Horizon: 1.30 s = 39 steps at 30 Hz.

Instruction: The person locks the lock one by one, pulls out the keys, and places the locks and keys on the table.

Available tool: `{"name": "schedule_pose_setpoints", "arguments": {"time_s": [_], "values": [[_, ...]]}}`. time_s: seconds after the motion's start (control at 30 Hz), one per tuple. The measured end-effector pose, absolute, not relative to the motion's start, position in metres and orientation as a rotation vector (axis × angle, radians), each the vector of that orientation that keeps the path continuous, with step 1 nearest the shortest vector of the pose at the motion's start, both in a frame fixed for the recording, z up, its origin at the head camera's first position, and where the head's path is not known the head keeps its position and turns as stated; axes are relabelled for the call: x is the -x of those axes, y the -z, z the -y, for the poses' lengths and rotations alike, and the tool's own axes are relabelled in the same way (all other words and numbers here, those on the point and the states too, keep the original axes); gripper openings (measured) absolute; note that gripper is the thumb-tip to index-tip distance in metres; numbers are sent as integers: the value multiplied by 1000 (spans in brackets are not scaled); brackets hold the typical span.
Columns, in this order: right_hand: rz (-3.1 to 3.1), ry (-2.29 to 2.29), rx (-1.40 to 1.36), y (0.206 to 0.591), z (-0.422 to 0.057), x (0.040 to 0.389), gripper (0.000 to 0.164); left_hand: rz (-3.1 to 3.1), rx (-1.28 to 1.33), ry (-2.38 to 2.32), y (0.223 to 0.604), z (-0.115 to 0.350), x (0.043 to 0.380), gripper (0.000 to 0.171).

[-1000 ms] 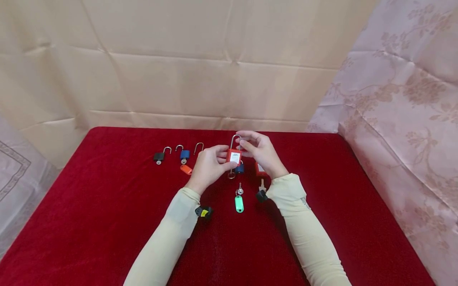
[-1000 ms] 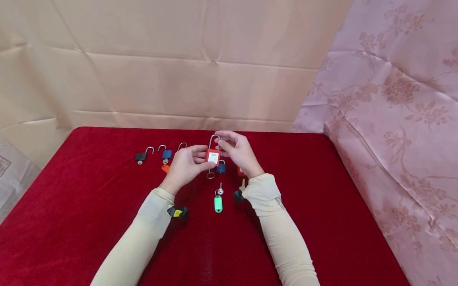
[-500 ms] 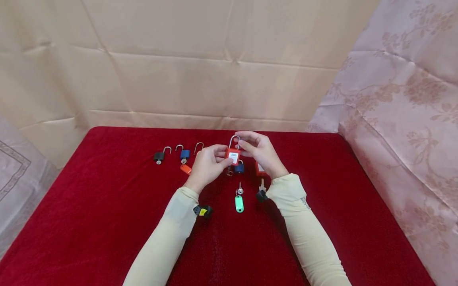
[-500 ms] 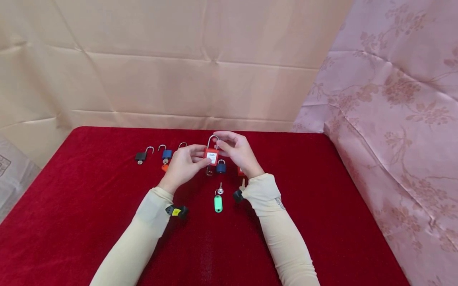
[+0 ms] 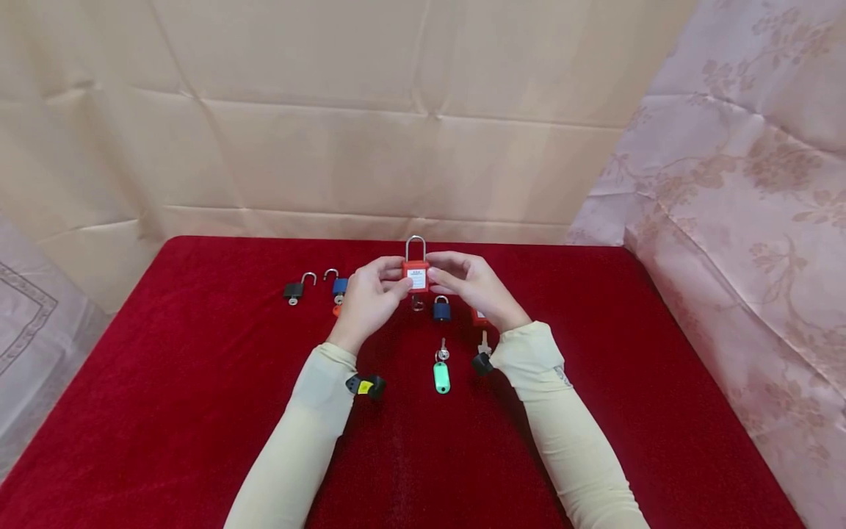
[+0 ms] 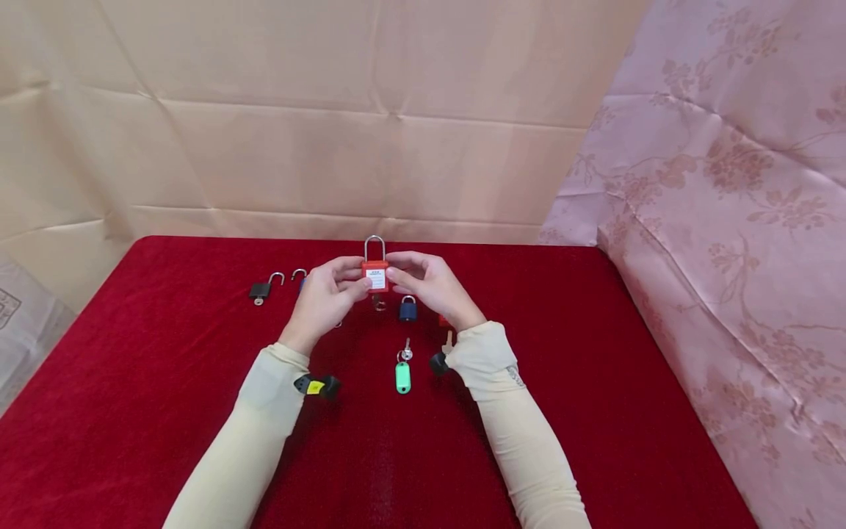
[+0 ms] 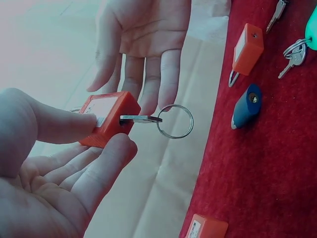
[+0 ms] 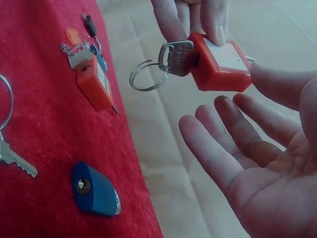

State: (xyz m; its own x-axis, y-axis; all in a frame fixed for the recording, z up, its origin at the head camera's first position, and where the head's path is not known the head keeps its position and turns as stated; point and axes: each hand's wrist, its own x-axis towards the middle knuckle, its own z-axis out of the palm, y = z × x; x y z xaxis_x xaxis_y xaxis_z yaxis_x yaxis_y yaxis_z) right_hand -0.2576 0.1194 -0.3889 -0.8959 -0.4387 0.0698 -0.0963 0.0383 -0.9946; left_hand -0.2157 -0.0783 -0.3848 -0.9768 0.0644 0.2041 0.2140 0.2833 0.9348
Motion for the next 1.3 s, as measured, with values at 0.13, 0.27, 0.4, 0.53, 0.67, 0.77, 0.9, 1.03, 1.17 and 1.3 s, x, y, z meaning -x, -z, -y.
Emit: {"name": "schedule_pose_setpoints", "arguments": {"time_s": [0.13, 0.27, 0.4, 0.53, 0.67, 0.77, 0.9, 1.03, 1.17, 1.3], "values": [[-2079, 1926, 557, 390, -119, 257, 48, 2407, 244, 1773, 384, 79, 216, 39], [-2087, 1921, 556, 389, -119, 257, 47, 2414, 214, 1738, 383, 79, 216, 39], [-2099, 1907, 551, 390, -119, 258, 47, 2435, 204, 1733, 382, 78, 216, 39], [-2111, 1887, 556, 390, -118, 258, 48, 2449, 215, 1745, 382, 78, 215, 40], [-2123, 1875, 562, 390, -117, 259, 52, 2456, 224, 1736, 383, 77, 215, 39], [-2124, 1882, 568, 391, -116, 259, 55, 2468, 233, 1713, 384, 78, 215, 39], [-2121, 1893, 578, 391, -115, 259, 55, 2478, 247, 1694, 384, 78, 215, 39], [-2132, 1882, 572, 390, -114, 258, 54, 2478, 251, 1692, 384, 79, 214, 39], [-2127, 1878, 559, 390, -113, 258, 51, 2477, 254, 1695, 384, 79, 214, 39], [-2136, 1863, 561, 391, -113, 258, 50, 2476, 253, 1696, 384, 79, 214, 39]]}}
